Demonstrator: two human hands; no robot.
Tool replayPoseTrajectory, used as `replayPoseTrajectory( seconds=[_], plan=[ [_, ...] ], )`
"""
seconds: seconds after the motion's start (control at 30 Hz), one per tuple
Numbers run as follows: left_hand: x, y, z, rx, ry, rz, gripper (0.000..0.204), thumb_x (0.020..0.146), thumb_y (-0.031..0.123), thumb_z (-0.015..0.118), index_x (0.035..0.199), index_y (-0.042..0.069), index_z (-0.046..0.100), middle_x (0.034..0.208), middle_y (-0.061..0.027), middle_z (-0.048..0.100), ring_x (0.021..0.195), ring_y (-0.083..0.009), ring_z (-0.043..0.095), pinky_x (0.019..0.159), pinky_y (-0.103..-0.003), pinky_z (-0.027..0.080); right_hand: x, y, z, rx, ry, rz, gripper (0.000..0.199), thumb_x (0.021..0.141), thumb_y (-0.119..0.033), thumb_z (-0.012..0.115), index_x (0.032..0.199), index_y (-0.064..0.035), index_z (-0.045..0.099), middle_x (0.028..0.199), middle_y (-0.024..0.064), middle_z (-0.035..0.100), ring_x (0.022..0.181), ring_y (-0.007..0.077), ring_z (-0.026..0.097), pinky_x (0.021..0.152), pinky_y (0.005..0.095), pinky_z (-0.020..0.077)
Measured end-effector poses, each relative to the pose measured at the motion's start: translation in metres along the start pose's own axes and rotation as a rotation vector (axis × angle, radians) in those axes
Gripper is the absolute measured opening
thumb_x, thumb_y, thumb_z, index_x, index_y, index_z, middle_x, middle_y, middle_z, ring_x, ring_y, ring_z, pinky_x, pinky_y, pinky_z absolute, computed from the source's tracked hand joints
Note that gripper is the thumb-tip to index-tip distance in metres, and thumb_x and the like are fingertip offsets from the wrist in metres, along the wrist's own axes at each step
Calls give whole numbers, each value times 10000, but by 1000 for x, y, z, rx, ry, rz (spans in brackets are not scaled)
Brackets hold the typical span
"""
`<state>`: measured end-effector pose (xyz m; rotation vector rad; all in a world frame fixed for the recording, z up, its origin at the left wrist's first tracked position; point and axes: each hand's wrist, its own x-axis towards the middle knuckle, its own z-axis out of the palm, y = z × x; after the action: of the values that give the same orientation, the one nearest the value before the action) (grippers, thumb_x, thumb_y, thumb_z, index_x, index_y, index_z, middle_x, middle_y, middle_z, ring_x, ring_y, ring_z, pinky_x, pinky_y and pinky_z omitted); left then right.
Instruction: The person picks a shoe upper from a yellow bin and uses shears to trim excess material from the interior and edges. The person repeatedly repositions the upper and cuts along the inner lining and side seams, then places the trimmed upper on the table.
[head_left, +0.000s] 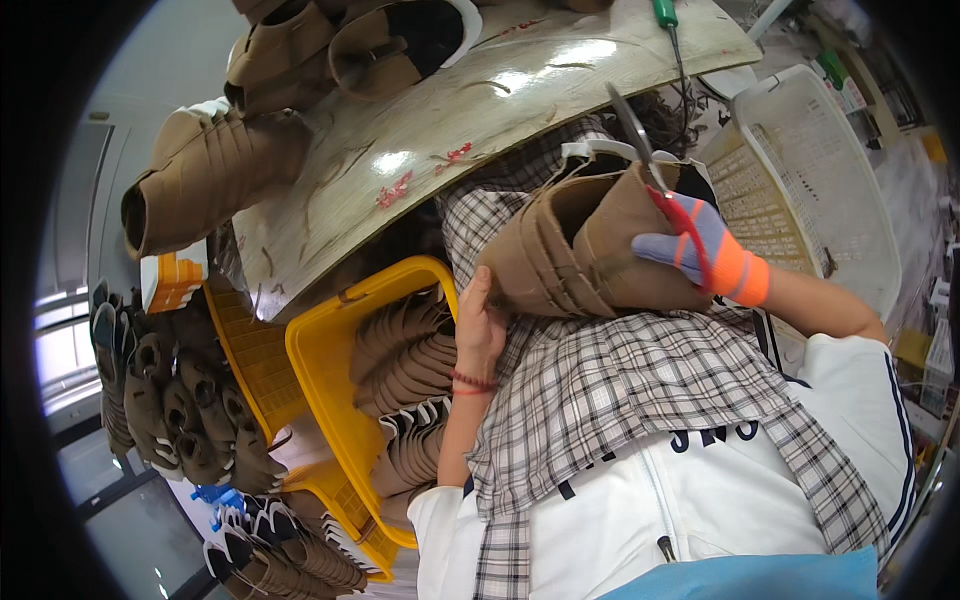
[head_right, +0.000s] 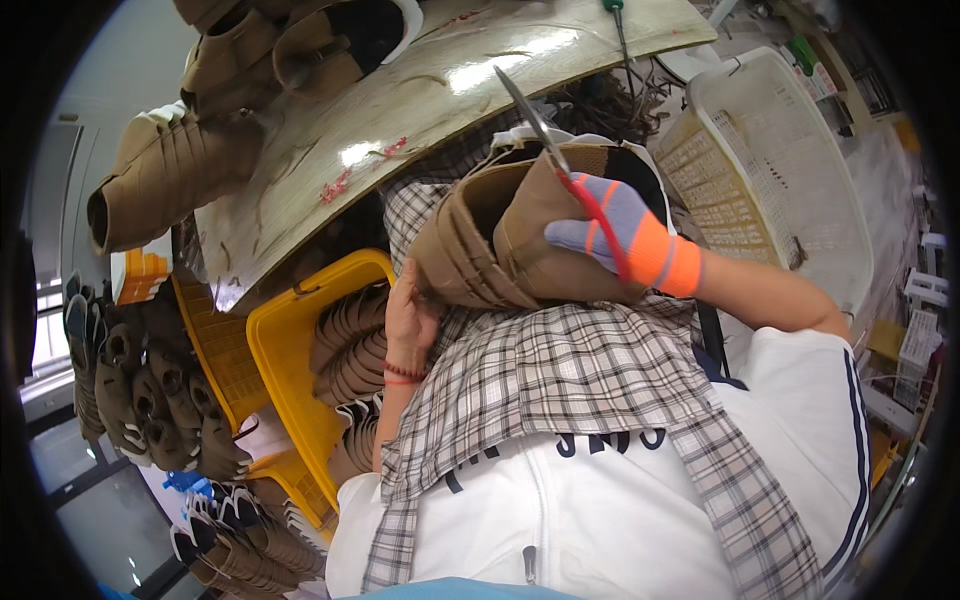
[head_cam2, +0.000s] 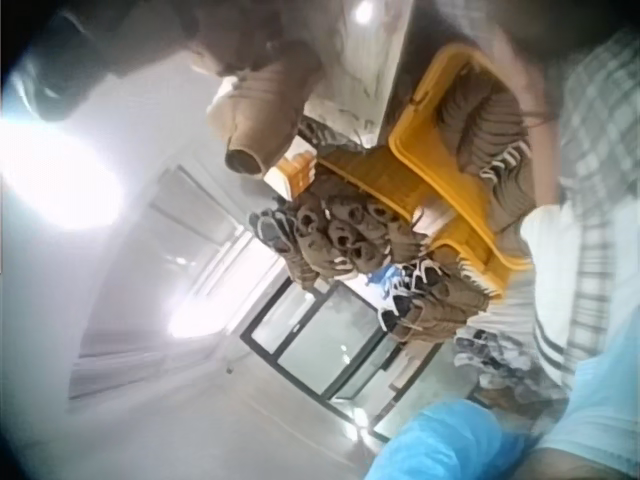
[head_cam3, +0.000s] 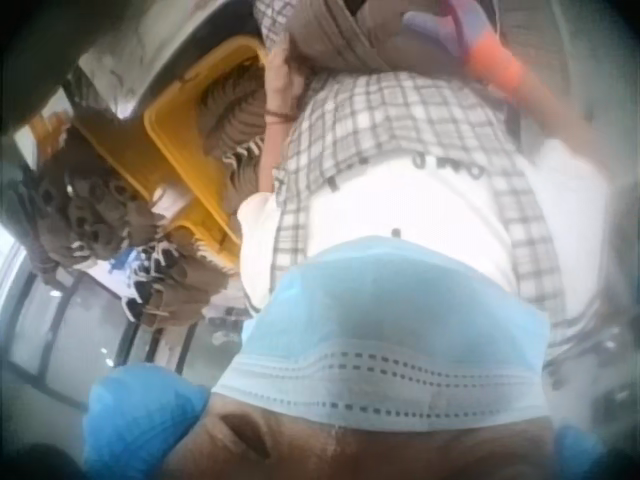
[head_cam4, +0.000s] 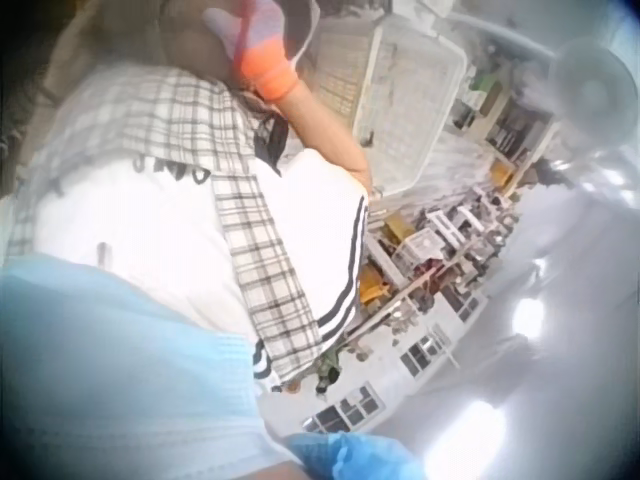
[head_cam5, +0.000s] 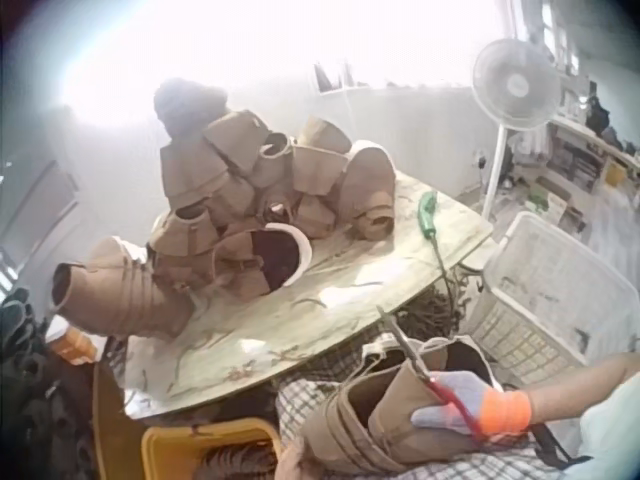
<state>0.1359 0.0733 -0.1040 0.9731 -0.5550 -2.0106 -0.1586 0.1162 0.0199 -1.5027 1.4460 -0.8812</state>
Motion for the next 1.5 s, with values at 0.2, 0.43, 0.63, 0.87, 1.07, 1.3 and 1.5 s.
replayPoseTrajectory(
  seconds=[0.2, 0.43, 0.63, 0.87, 1.07, 1.3, 1.5],
  plan=[
    [0, 17, 8, -162, -179, -14, 456, 987, 327, 430, 1322, 19, 441, 1314, -103, 517, 1195, -252, 498, 1028, -428, 376, 36, -2, 26, 440, -57, 71, 505, 786, -79, 686, 1246, 3, 494, 1064, 60, 612, 960, 143, 571, 839, 304, 481],
    [-4, 19, 10, -94, -41, -4, 411, 958, 283, 520, 1222, -32, 520, 1206, -108, 585, 1111, -209, 551, 973, -343, 422, 54, 48, 70, 449, -106, 2, 322, 817, -81, 649, 1116, 16, 579, 1027, 107, 647, 970, 144, 579, 849, 299, 461],
    [5, 65, -9, 405, 18, -97, 421, 977, 380, 450, 1039, 3, 628, 973, -62, 667, 890, -166, 624, 785, -309, 478, 39, 95, 55, 367, -193, -78, 353, 935, -314, 508, 1001, 24, 587, 831, 108, 647, 670, 174, 598, 571, 266, 450],
    [61, 241, -12, 702, 808, 1339, 121, 904, 84, 567, 984, 1, 530, 1011, -86, 530, 907, -160, 516, 812, -311, 433, 40, 74, 6, 692, -47, 187, 511, 934, -483, 465, 1069, 8, 508, 713, 128, 628, 449, 134, 536, 399, 224, 421],
    [-12, 369, 18, 1848, 1264, 1606, 424, 708, 225, 782, 1065, 72, 612, 1397, -186, 341, 1307, -403, 274, 1039, -505, 262, 37, 91, -1, 703, 21, 201, 413, 928, -388, 530, 1059, 2, 503, 704, 134, 628, 438, 139, 538, 390, 235, 428],
    [-66, 428, 22, 1395, 950, 1731, 193, 747, 180, 761, 843, 36, 675, 1327, -131, 482, 1264, -298, 408, 1039, -403, 335, 44, 73, -14, 620, 43, 106, 359, 933, -300, 531, 1120, 6, 516, 735, 97, 618, 488, 100, 505, 459, 213, 409],
    [-175, 387, 67, 201, 296, 1632, 453, 877, 130, 594, 1275, -43, 462, 1282, -202, 490, 1207, -328, 451, 1046, -466, 344, 50, 21, -48, 255, -5, -220, 670, 797, -534, 665, 1184, -14, 494, 785, -9, 468, 676, 62, 419, 596, 178, 350]
  ],
)
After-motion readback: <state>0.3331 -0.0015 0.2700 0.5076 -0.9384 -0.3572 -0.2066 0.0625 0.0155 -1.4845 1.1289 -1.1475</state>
